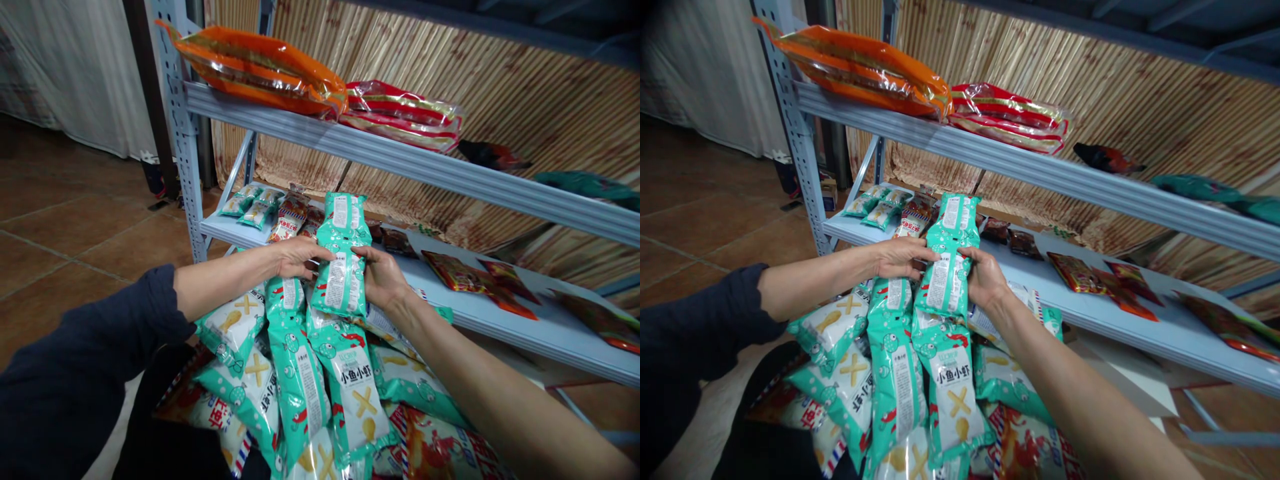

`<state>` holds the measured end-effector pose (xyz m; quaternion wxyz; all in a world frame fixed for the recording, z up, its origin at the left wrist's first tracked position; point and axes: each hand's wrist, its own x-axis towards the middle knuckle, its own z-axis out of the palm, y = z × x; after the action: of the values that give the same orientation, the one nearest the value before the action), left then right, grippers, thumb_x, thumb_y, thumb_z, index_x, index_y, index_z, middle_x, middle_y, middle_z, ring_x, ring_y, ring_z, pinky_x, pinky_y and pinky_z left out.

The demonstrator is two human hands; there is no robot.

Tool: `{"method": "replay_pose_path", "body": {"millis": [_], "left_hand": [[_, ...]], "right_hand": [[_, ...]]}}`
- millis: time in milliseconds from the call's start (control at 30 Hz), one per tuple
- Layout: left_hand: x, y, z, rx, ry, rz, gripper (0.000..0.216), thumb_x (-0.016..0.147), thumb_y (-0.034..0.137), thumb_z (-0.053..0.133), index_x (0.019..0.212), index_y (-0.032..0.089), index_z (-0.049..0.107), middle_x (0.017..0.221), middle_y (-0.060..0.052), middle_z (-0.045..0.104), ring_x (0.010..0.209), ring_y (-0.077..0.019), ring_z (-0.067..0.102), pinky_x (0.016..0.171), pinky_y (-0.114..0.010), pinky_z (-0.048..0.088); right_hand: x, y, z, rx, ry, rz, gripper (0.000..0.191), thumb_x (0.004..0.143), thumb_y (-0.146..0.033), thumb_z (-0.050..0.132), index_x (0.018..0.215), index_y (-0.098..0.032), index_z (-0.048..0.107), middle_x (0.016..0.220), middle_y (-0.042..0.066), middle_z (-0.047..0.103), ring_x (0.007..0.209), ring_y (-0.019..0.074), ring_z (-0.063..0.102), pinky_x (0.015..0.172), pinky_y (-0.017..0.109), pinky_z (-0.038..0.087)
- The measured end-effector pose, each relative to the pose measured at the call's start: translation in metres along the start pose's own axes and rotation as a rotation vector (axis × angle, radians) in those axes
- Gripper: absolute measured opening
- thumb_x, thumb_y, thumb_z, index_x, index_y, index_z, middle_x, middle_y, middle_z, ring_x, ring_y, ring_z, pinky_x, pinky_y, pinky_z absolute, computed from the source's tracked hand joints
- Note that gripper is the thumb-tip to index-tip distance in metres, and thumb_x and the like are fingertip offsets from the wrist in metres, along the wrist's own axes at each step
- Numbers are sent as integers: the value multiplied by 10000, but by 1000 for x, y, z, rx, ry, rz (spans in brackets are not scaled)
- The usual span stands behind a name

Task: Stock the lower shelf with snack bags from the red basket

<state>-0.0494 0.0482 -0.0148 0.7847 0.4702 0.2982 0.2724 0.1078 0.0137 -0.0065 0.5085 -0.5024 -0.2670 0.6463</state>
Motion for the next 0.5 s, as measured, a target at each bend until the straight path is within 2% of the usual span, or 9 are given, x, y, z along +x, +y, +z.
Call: {"method": "replay_pose_path", "body": {"millis": [200, 500], "left_hand": [[-4, 3, 2, -4, 2, -1, 163, 632, 30, 616, 732, 144, 557, 675, -7, 569, 609, -108, 506, 622, -277, 411], [3, -2, -2, 34, 26, 31, 260, 681, 70, 625, 922, 132, 551, 750, -35, 590, 680, -129, 541, 681, -304, 422]], "right_hand": [[2, 1, 1, 7, -27, 17, 162, 634, -165, 497, 755, -168, 605, 619, 22, 671, 628, 208, 630, 734, 389, 500], [8, 0, 0, 64, -17, -16, 143, 699, -170, 476, 770, -162, 600, 694, 27, 684, 627, 184, 624, 721, 355, 499]]}}
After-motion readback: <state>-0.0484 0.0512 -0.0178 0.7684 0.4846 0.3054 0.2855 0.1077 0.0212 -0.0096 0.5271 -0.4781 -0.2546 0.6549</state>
